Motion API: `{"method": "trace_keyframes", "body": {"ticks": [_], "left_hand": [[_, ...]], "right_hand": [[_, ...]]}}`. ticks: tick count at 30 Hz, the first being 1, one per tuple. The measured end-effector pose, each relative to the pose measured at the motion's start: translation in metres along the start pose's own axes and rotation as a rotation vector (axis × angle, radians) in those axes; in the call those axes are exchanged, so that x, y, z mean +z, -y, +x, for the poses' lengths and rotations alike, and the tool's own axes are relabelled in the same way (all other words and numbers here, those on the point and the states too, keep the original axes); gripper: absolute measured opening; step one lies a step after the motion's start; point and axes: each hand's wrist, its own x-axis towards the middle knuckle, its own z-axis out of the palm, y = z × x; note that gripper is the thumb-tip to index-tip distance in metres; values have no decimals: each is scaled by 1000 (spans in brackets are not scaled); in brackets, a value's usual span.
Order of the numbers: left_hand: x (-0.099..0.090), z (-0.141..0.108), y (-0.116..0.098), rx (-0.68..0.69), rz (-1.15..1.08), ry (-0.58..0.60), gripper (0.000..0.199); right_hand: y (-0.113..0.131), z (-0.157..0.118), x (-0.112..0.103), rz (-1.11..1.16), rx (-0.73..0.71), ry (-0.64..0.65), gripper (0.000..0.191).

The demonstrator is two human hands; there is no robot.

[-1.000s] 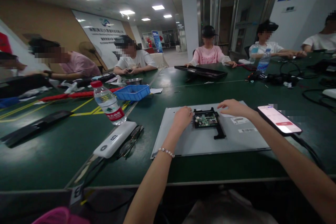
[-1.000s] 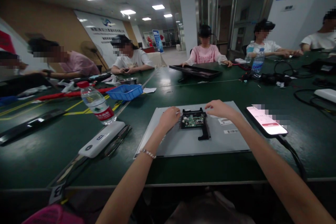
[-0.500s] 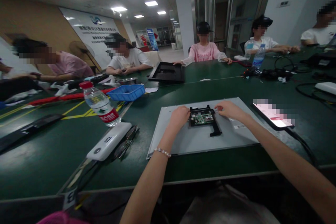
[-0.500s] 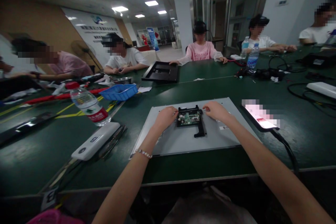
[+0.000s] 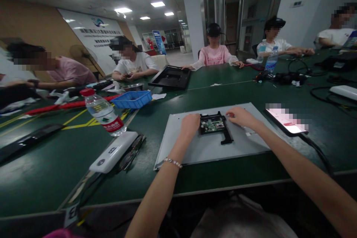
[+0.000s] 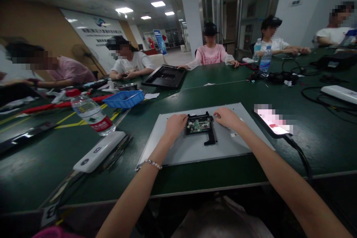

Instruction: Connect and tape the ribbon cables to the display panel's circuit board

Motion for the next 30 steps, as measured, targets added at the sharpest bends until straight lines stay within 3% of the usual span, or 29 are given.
{"method": "trace_keyframes", "body": {"ticks": [4, 12, 18, 30], "left_hand": [[0, -1, -5, -12, -31, 20, 34], [6, -8, -12, 92, -209, 172, 31], [5, -18, -20, 27, -176, 190, 39], [0, -19, -21, 31, -187, 186, 40]], "right_hand": [[0, 0, 1, -27, -1, -3, 32], [1, -2, 2, -27, -5, -7, 33], [1, -2, 1, -25, -3, -10, 31], [9, -9, -8, 4, 38, -101, 26]]}}
